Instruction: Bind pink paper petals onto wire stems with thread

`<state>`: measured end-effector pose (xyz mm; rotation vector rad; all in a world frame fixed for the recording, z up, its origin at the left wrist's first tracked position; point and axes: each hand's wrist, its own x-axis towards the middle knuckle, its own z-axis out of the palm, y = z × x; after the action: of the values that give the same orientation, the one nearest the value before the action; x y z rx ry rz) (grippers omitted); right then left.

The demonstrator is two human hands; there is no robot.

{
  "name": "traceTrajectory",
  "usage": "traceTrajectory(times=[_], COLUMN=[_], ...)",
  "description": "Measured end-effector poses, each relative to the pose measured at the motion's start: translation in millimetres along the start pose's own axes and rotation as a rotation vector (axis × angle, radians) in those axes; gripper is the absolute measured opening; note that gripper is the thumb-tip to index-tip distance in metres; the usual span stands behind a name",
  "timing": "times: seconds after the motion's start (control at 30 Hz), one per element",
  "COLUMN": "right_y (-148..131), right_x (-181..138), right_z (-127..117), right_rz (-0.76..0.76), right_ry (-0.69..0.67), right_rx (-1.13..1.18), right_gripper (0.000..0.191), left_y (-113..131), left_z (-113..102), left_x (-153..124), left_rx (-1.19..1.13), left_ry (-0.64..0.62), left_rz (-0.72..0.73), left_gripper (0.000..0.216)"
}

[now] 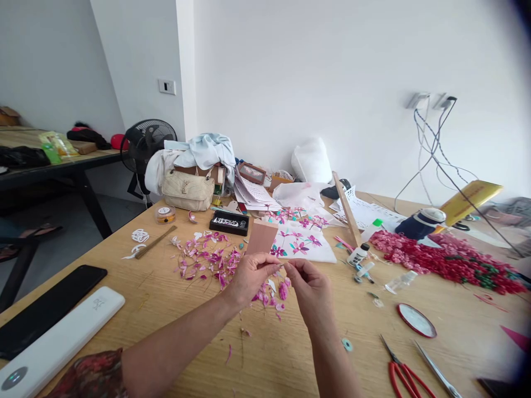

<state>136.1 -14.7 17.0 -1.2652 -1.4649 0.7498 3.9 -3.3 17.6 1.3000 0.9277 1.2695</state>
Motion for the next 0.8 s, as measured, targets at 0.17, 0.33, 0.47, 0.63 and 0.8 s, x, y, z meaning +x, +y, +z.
traceTrajectory(times=[0.17,0.33,0.47,0.63,0.8], right_y=[-2.0,-0.2,2.3,3.0,-3.8], right_x=[-0.8,-0.6,-0.5,-2.6,-6.9], right_z=[1.0,3.0,5.6,7.1,7.7], right_rz=[0.000,0.048,0.023,-0.075,-0.191], right_ry=[0.018,-0.002,-0.019,-0.004,0.052], right_rx=[0.003,0.097,0.121,-0.052,-0.368], right_gripper=[0.022,0.021,0.021,0.020,0.018], left_y=[-1.7,-3.4,-0.8,-0.5,-4.5], left_z=[-1.1,-3.3,-5.6,-8.0,-11.7], left_x=[1.9,3.6,4.1,5.4,7.1], left_rx=[0.029,0.122,0.188,0.282,0.497], left_ry=[-0.014,-0.021,-0.007,-0.001,-0.017], left_rz=[0.006,0.049,0.076,0.168,0.345], left_gripper=[0.016,0.015,0.012,0.010,0.013])
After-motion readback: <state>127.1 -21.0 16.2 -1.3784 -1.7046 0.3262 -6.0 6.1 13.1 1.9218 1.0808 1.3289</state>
